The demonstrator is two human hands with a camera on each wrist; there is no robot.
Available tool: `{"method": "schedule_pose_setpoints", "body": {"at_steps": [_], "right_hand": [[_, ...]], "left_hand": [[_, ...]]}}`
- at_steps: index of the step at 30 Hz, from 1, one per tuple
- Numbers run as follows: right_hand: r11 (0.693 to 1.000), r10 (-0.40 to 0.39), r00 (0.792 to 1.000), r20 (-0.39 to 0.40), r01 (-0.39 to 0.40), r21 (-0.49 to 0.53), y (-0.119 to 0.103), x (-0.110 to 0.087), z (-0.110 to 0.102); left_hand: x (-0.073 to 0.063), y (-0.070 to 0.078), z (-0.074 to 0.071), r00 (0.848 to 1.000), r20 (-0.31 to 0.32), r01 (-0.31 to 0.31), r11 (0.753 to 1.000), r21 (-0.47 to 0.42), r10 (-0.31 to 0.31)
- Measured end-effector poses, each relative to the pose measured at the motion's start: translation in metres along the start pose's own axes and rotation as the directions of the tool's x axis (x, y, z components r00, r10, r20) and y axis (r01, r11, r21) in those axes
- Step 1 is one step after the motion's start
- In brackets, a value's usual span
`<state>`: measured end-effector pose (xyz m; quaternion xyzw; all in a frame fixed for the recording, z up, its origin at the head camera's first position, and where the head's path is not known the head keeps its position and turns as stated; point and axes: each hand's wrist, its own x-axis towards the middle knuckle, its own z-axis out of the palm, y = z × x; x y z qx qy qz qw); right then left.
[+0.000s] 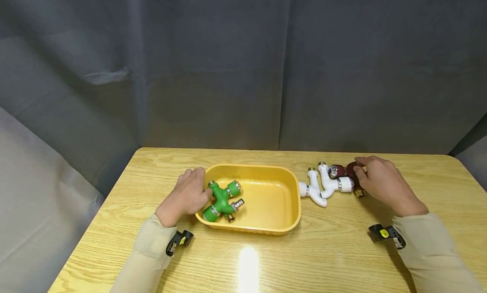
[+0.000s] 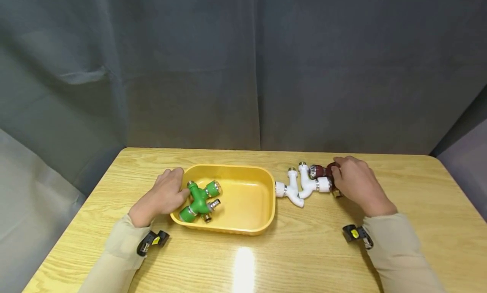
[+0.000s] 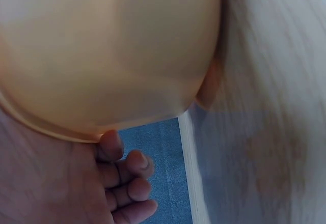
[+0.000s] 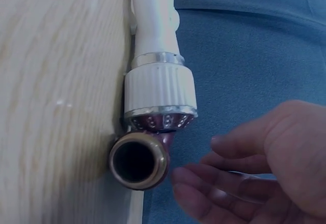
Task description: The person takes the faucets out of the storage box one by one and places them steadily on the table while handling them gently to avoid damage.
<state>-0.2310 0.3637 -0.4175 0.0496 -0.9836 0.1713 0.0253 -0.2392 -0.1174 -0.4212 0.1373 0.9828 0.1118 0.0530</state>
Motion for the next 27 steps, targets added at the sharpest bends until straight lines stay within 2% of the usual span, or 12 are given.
{"method": "schedule_pose_setpoints", "body": {"at_steps": [5, 16, 27], "right_hand": [[1.0, -0.003, 1.0, -0.015, 0.003, 0.0, -0.006, -0.002, -0.001], [0.995, -0.085, 0.993, -0.077, 0.081, -0.058, -0.014, -0.003, -0.005], [0.992, -0.126, 0.984, -0.129, 0.121, -0.044, -0.028, -0.009, -0.008]], "left_hand": [[0.0, 0.0, 0.0, 1.0, 0.002, 0.001, 1.0, 0.0, -0.001], [0.0, 0.001, -0.002, 1.0, 0.006, -0.001, 1.0, 0.007, 0.001], [0.001, 0.0, -0.001, 1.0, -0.001, -0.007, 1.0, 0.017, 0.007]]}}
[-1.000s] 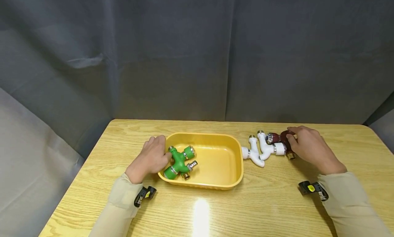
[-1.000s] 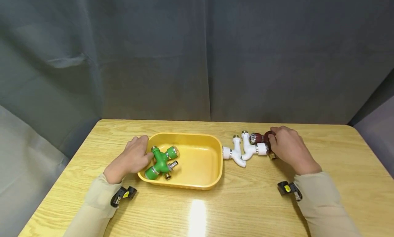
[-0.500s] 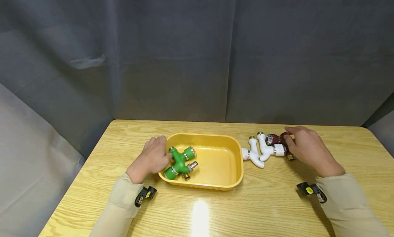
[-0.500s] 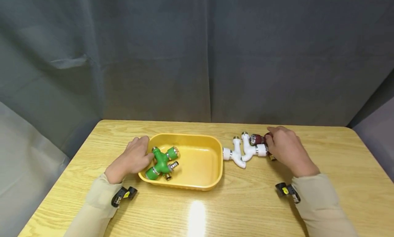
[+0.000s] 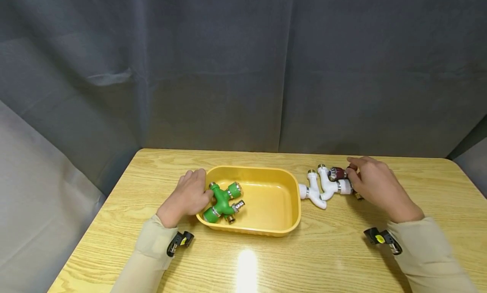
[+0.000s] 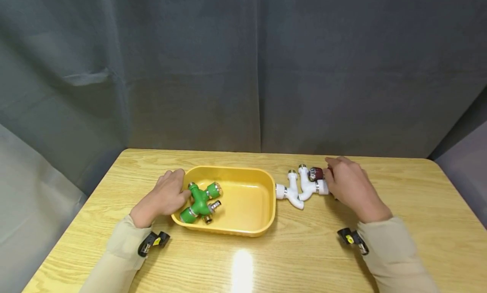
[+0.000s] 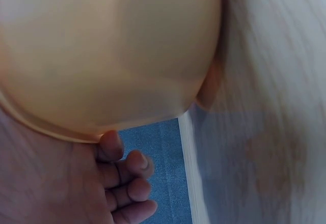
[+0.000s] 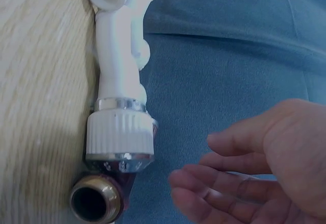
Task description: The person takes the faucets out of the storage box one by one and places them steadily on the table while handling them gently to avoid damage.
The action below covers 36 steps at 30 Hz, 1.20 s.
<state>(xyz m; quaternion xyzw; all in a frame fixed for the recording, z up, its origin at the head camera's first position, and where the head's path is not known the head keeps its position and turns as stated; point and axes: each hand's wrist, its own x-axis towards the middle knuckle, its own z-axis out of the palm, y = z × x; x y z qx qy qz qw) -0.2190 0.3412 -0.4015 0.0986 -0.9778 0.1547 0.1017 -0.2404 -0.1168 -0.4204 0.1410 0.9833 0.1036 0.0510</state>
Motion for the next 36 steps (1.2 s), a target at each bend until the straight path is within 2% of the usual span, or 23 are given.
{"method": "schedule_pose_setpoints", "body": {"at_steps": [6, 23, 36], "right_hand": [[0.999, -0.029, 0.999, 0.013, 0.03, -0.012, -0.006, 0.0, 0.001], [0.99, -0.142, 0.987, -0.077, 0.141, -0.011, -0.023, -0.003, 0.001], [0.983, -0.181, 0.982, -0.046, 0.182, 0.021, -0.043, -0.012, 0.003]], "left_hand": [[0.0, -0.001, 0.002, 1.0, -0.004, -0.004, 1.0, -0.006, 0.004], [0.0, 0.0, 0.001, 1.0, 0.0, -0.005, 1.0, -0.012, 0.005], [0.004, 0.008, 0.005, 1.0, 0.002, -0.013, 1.0, -0.024, 0.013]]}}
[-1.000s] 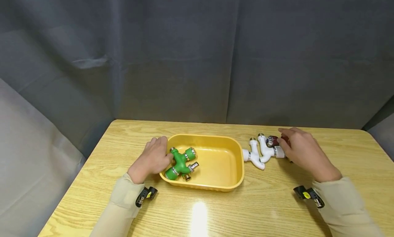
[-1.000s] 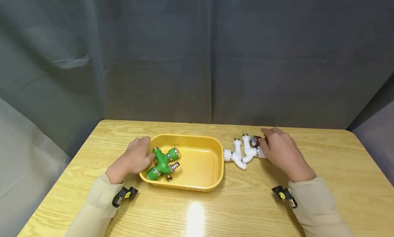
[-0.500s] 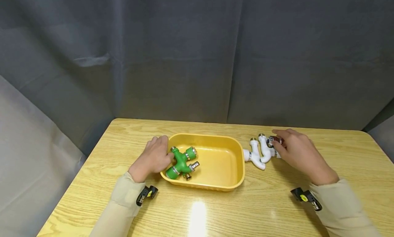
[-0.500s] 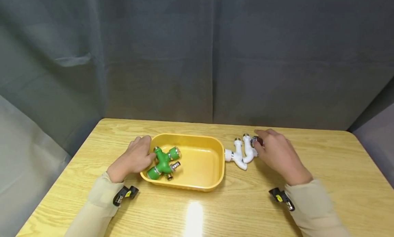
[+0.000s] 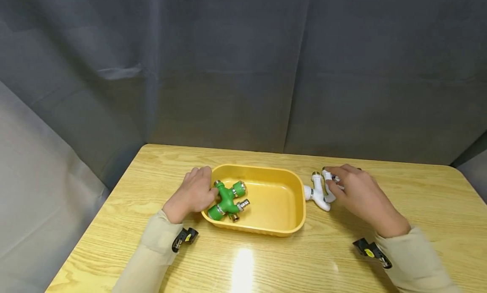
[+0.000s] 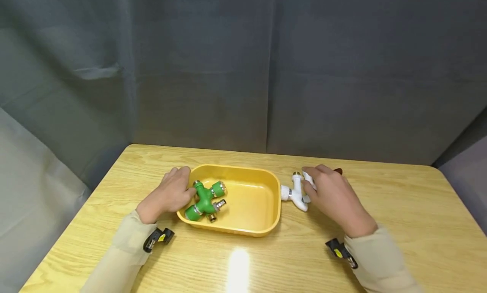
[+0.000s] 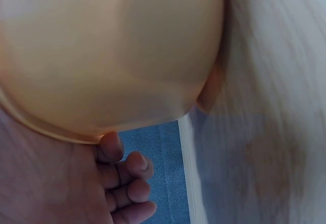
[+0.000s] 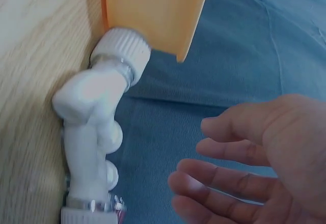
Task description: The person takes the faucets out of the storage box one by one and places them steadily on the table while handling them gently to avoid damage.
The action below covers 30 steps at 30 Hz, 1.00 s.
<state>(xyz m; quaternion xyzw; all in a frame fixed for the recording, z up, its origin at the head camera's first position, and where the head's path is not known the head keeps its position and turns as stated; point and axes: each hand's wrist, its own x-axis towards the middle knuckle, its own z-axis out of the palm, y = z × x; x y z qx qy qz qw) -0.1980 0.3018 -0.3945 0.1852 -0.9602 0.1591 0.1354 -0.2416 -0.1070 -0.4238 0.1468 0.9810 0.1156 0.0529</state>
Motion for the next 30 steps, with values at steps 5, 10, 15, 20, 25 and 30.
{"method": "schedule_pose_setpoints", "body": {"at_steps": [5, 10, 15, 20, 25, 30], "right_hand": [[1.0, -0.013, 1.0, -0.002, 0.013, 0.0, -0.012, 0.002, 0.002], [0.999, -0.053, 0.998, -0.029, 0.053, -0.008, -0.024, 0.004, 0.006], [0.997, -0.075, 0.997, -0.021, 0.075, -0.021, -0.032, 0.006, 0.012], [0.993, -0.12, 0.992, -0.027, 0.119, -0.02, -0.038, 0.008, 0.015], [0.99, -0.138, 0.99, -0.029, 0.138, -0.011, -0.047, 0.01, 0.017], [0.989, -0.149, 0.989, -0.011, 0.149, 0.002, -0.059, 0.012, 0.021]], "left_hand": [[0.003, 0.002, 0.002, 1.0, 0.004, -0.005, 1.0, 0.002, 0.005], [0.006, 0.008, 0.004, 1.0, -0.004, -0.011, 1.0, -0.011, 0.011], [0.009, 0.011, 0.006, 1.0, -0.003, -0.021, 1.0, -0.008, 0.021], [0.012, 0.014, 0.007, 1.0, -0.004, -0.024, 1.0, -0.002, 0.024], [0.015, 0.015, 0.007, 1.0, -0.005, -0.026, 1.0, -0.006, 0.026], [0.016, 0.015, 0.007, 1.0, -0.009, -0.027, 1.0, -0.006, 0.027]]}}
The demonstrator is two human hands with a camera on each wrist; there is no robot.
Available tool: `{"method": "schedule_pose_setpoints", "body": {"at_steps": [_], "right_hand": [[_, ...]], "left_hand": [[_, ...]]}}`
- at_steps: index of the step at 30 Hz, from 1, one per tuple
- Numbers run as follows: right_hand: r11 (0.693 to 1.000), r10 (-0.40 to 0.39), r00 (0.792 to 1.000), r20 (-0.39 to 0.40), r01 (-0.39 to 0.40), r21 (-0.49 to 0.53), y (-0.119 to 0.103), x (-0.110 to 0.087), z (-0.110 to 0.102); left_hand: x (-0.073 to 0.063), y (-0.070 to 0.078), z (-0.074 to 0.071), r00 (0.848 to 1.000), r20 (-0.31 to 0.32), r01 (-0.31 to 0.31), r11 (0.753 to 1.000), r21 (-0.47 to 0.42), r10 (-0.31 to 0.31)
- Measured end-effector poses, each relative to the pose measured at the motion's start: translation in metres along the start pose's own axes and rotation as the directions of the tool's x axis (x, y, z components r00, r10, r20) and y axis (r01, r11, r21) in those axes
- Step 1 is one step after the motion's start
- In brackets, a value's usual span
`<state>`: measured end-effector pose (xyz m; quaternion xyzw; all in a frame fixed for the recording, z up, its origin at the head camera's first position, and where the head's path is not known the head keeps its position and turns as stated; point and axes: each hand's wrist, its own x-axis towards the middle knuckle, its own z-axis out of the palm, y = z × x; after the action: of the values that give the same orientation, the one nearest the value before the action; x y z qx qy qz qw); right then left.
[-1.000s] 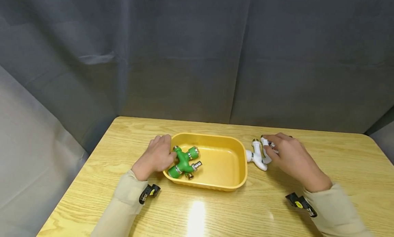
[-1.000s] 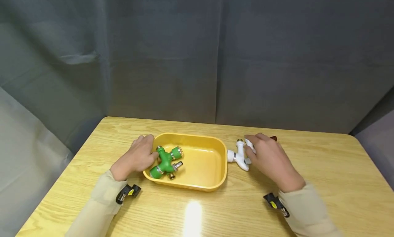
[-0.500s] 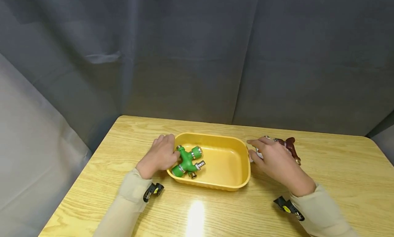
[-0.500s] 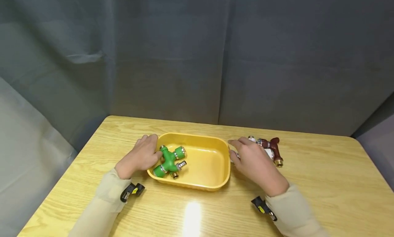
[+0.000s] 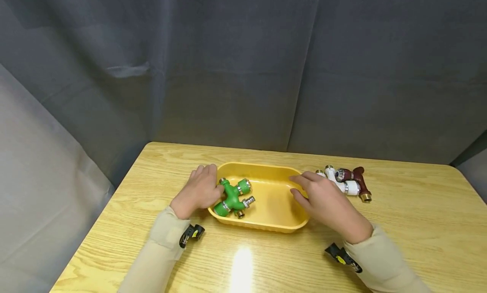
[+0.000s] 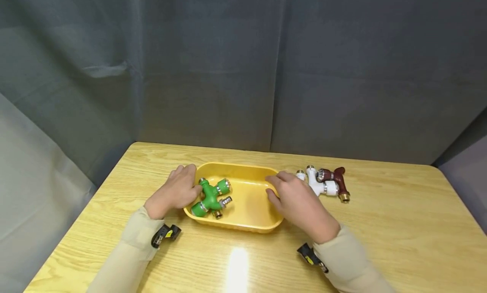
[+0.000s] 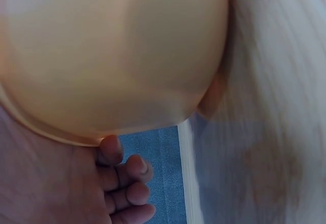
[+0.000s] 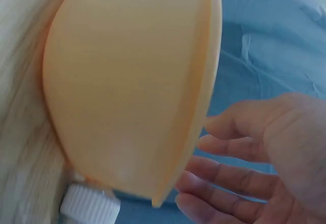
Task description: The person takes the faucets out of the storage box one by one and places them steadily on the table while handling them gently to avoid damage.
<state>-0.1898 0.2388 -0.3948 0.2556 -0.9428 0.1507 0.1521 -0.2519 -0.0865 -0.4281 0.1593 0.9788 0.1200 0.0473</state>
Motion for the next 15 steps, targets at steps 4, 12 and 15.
{"method": "schedule_pose_setpoints", "body": {"at_steps": [4, 12, 15], "right_hand": [[1.0, -0.021, 1.0, 0.012, 0.021, 0.006, -0.01, 0.003, 0.006], [0.998, -0.066, 0.998, 0.011, 0.066, 0.006, -0.026, 0.01, 0.01], [0.997, -0.073, 0.997, 0.012, 0.073, 0.01, -0.031, 0.012, 0.012]], "left_hand": [[0.0, 0.0, 0.0, 1.0, 0.001, 0.005, 1.0, 0.002, -0.005], [0.001, 0.001, -0.001, 1.0, 0.002, -0.001, 1.0, -0.006, 0.001], [0.001, 0.001, -0.002, 1.0, 0.002, -0.003, 1.0, -0.003, 0.003]]}}
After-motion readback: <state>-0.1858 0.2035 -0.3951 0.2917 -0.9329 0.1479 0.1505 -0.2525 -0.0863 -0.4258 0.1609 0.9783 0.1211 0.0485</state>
